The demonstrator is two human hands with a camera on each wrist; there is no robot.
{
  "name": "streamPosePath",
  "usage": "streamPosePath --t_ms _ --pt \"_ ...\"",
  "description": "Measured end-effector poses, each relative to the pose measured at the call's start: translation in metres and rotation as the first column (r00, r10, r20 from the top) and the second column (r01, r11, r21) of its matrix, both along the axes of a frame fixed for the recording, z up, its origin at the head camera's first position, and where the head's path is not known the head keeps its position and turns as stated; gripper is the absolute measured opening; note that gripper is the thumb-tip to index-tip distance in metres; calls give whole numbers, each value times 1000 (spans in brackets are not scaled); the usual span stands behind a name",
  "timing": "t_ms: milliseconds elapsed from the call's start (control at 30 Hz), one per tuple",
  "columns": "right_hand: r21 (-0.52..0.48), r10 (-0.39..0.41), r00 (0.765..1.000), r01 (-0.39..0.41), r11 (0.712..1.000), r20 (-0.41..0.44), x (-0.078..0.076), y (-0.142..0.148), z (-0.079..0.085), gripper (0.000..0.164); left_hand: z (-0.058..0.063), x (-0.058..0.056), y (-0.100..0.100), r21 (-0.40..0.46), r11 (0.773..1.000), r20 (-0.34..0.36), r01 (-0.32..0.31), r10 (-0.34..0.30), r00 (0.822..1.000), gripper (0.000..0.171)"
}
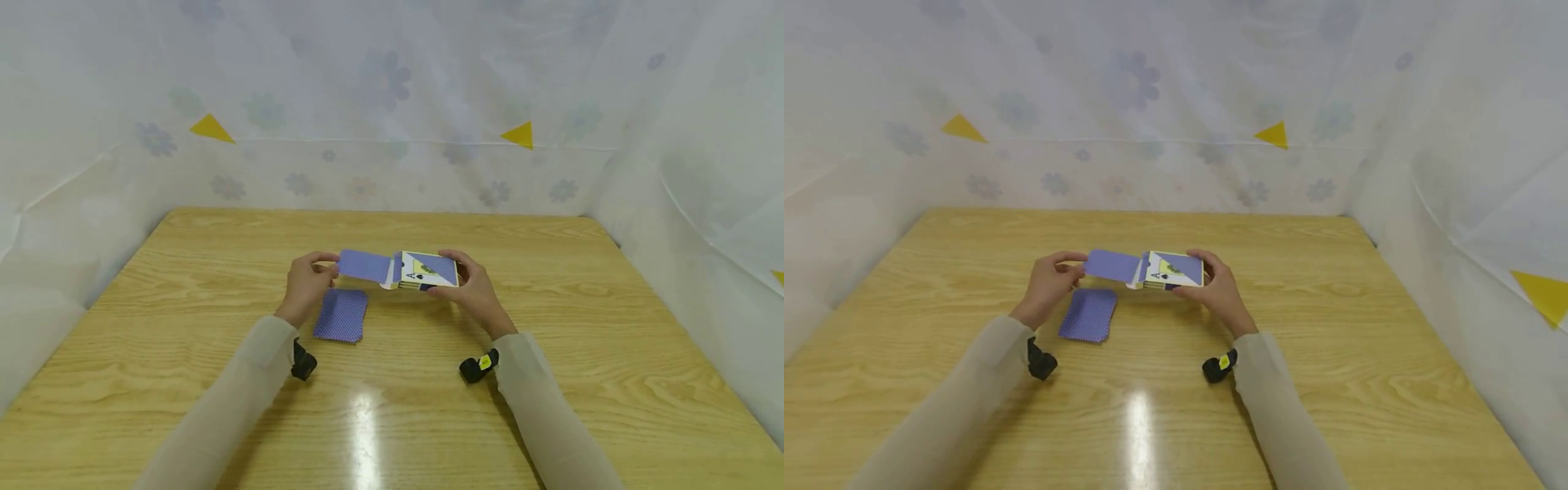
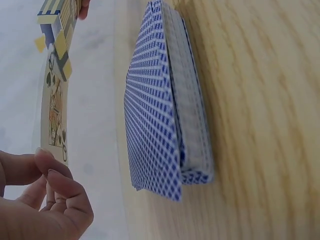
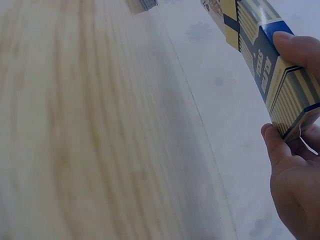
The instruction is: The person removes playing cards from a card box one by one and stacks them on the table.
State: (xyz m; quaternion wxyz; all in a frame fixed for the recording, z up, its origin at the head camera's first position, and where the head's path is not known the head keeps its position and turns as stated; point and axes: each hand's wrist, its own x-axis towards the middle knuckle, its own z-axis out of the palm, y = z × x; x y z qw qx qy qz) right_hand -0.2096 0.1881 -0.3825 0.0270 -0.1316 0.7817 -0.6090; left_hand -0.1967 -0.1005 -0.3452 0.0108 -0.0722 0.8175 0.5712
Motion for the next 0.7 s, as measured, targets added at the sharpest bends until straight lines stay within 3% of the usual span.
streamPosePath --t_ms 300,700 --pt "-7 -1 1000 1 1000 -1 2 -1 2 69 -1 0 -5 15 999 -1 -36 36 999 36" --pt "-17 -4 1000 4 1000 -1 2 -1 1 68 -5 -2 -12 0 1000 -25 -26 26 999 33"
